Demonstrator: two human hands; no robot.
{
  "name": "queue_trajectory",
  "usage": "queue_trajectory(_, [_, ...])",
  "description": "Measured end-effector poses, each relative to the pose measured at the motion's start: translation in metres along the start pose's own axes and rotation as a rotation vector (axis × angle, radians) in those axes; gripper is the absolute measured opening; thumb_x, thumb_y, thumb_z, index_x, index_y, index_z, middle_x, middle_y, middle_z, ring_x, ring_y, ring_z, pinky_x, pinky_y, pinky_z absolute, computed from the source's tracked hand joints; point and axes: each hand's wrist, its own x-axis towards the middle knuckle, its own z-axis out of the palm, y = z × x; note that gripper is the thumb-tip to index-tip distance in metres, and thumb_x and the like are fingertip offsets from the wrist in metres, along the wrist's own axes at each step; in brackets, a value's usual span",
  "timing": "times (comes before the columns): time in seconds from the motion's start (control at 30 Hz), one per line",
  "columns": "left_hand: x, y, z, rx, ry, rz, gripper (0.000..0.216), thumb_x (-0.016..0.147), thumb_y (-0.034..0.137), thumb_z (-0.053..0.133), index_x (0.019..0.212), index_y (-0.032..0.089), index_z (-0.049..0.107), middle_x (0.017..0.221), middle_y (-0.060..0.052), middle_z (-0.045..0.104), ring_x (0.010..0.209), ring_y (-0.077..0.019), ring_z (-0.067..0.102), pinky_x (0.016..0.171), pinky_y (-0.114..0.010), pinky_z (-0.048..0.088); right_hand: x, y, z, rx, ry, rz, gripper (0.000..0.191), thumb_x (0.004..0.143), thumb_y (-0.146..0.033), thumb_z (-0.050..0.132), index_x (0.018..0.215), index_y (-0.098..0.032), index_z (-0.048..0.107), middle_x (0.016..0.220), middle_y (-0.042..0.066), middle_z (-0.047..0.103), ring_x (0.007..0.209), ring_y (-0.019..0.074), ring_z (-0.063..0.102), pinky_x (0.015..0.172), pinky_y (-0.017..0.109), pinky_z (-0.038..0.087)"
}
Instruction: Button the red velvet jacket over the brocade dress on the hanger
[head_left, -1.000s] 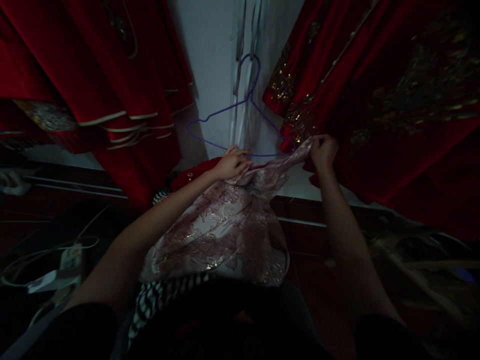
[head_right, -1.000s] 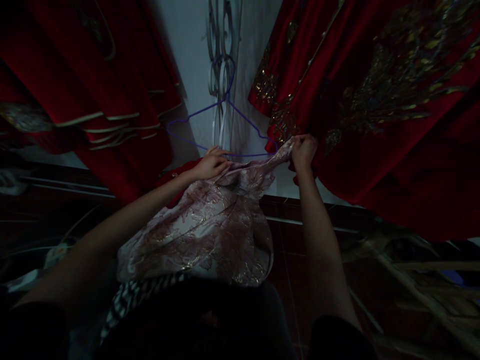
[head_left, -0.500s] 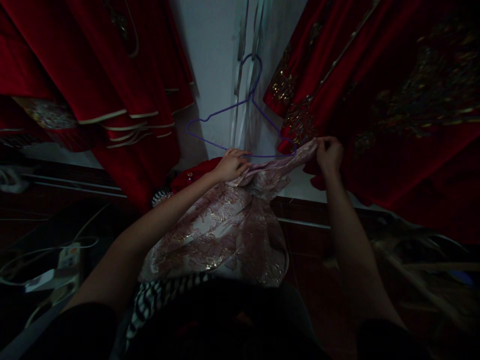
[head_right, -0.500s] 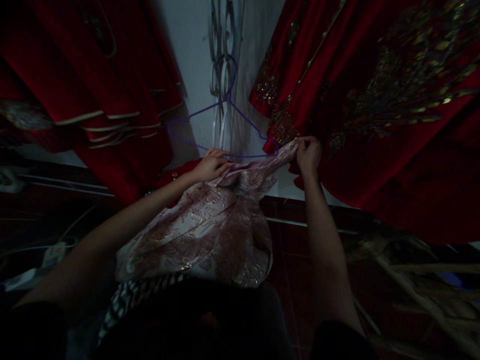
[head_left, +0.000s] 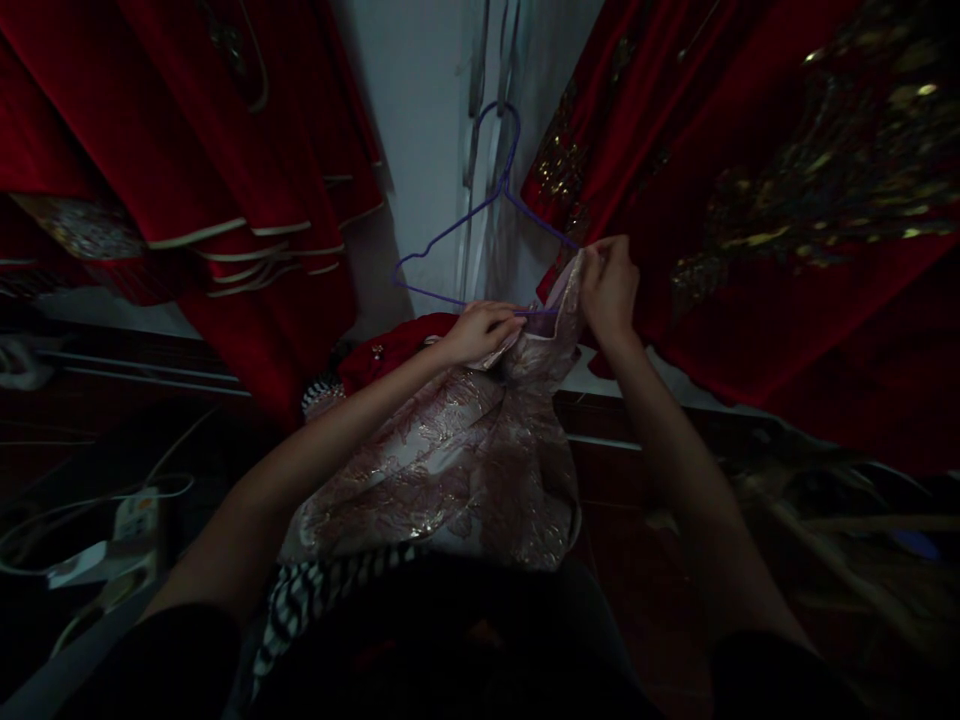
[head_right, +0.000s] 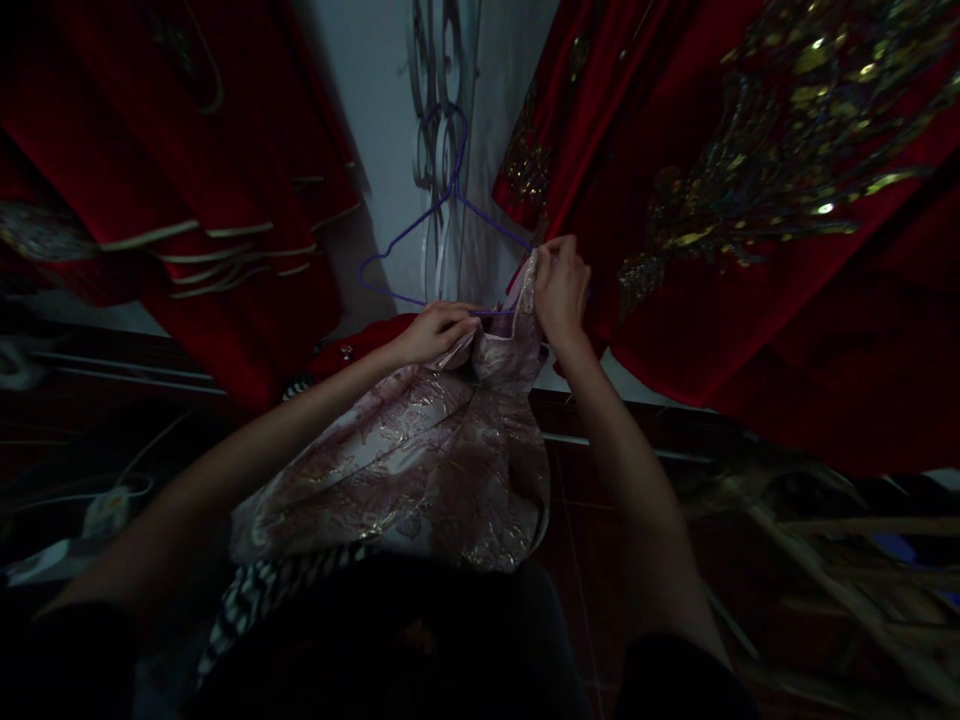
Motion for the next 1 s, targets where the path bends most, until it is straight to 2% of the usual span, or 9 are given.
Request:
queue_trajectory(0.07, [0.001, -0.001, -0.009, -0.068, 0.045, -0.013, 0.043, 0.098, 0.045, 0.038, 0.081, 0.018, 0.066, 0.112, -0.009, 0.07, 0.101, -0.0173, 0.064, 0.092, -0.033, 0.048, 0.0, -0.001, 0.007, 0.024, -0.054, 0.04, 0.032, 0.099, -0.041, 0.031, 0.11, -0.021, 0.054, 0.1, 0.01, 0.064, 0.096, 0.0254, 0.062, 0.092, 0.046, 0.044])
queue_trajectory(0.17, [0.0, -0.019, -0.04, -0.029, 0.303, -0.1, 0.047, 0.097, 0.051, 0.034, 0.084, 0.018, 0.063, 0.107, -0.008, 0.068, 0.103, -0.0161, 0.062, 0.095, -0.031, 0.046, -0.001, 0.004, 0.009, 0.039, -0.051, 0.029, 0.039, 0.099, -0.047, 0.026, 0.116, -0.024, 0.052, 0.106, 0.01, 0.063, 0.104, 0.0271, 0.061, 0.095, 0.048, 0.043])
queue_trajectory(0.2, [-0.002, -0.031, -0.054, 0.045, 0.461, -0.17, 0.049, 0.097, 0.054, 0.031, 0.082, 0.018, 0.062, 0.103, -0.007, 0.067, 0.1, -0.016, 0.062, 0.093, -0.031, 0.046, 0.0, 0.006, 0.008, 0.04, -0.044, 0.023, 0.041, 0.099, -0.049, 0.025, 0.117, -0.024, 0.052, 0.106, 0.01, 0.063, 0.105, 0.0272, 0.061, 0.095, 0.048, 0.043])
queue_trajectory(0.23, [-0.007, -0.044, -0.068, 0.086, 0.554, -0.226, 0.052, 0.097, 0.055, 0.028, 0.079, 0.017, 0.059, 0.098, -0.008, 0.066, 0.097, -0.0173, 0.061, 0.093, -0.033, 0.045, 0.001, 0.009, 0.006, 0.04, -0.037, 0.018, 0.042, 0.098, -0.051, 0.026, 0.117, -0.024, 0.052, 0.106, 0.01, 0.063, 0.105, 0.0269, 0.061, 0.096, 0.048, 0.043])
queue_trajectory(0.33, [-0.035, -0.089, -0.101, 0.266, 0.742, -0.456, 0.048, 0.097, 0.052, 0.029, 0.073, 0.018, 0.053, 0.081, -0.006, 0.06, 0.087, -0.0181, 0.058, 0.082, -0.032, 0.045, 0.006, 0.015, 0.002, 0.043, -0.024, 0.009, 0.044, 0.097, -0.056, 0.028, 0.115, -0.023, 0.053, 0.102, 0.009, 0.064, 0.1, 0.0254, 0.063, 0.095, 0.047, 0.044])
queue_trajectory(0.47, [-0.084, -0.134, -0.11, 0.396, 0.714, -0.605, 0.04, 0.095, 0.047, 0.037, 0.067, 0.019, 0.048, 0.072, -0.005, 0.053, 0.08, -0.0181, 0.055, 0.077, -0.03, 0.042, 0.009, 0.019, 0.004, 0.062, -0.017, 0.008, 0.044, 0.096, -0.056, 0.032, 0.113, -0.022, 0.054, 0.1, 0.009, 0.065, 0.097, 0.0244, 0.063, 0.094, 0.046, 0.045])
queue_trajectory(0.57, [-0.103, -0.145, -0.102, 0.407, 0.703, -0.64, 0.039, 0.094, 0.046, 0.035, 0.068, 0.02, 0.048, 0.073, -0.005, 0.053, 0.079, -0.0184, 0.054, 0.077, -0.03, 0.041, 0.01, 0.02, 0.006, 0.068, -0.023, 0.014, 0.043, 0.096, -0.055, 0.033, 0.113, -0.022, 0.054, 0.101, 0.01, 0.065, 0.098, 0.0248, 0.063, 0.094, 0.046, 0.045])
queue_trajectory(0.83, [-0.084, -0.132, -0.109, 0.384, 0.74, -0.577, 0.04, 0.094, 0.049, 0.034, 0.07, 0.02, 0.046, 0.075, -0.005, 0.051, 0.081, -0.0182, 0.053, 0.081, -0.031, 0.042, 0.015, 0.022, -0.002, 0.022, -0.037, 0.021, 0.04, 0.095, -0.055, 0.036, 0.112, -0.023, 0.055, 0.1, 0.009, 0.064, 0.099, 0.025, 0.062, 0.094, 0.043, 0.045])
queue_trajectory(1.0, [-0.085, -0.13, -0.112, 0.371, 0.737, -0.545, 0.04, 0.095, 0.049, 0.037, 0.069, 0.02, 0.046, 0.073, -0.003, 0.05, 0.078, -0.0169, 0.052, 0.082, -0.031, 0.043, 0.015, 0.023, 0.0, 0.032, -0.021, 0.022, 0.041, 0.095, -0.056, 0.037, 0.11, -0.023, 0.055, 0.099, 0.009, 0.064, 0.097, 0.0255, 0.062, 0.094, 0.045, 0.044])
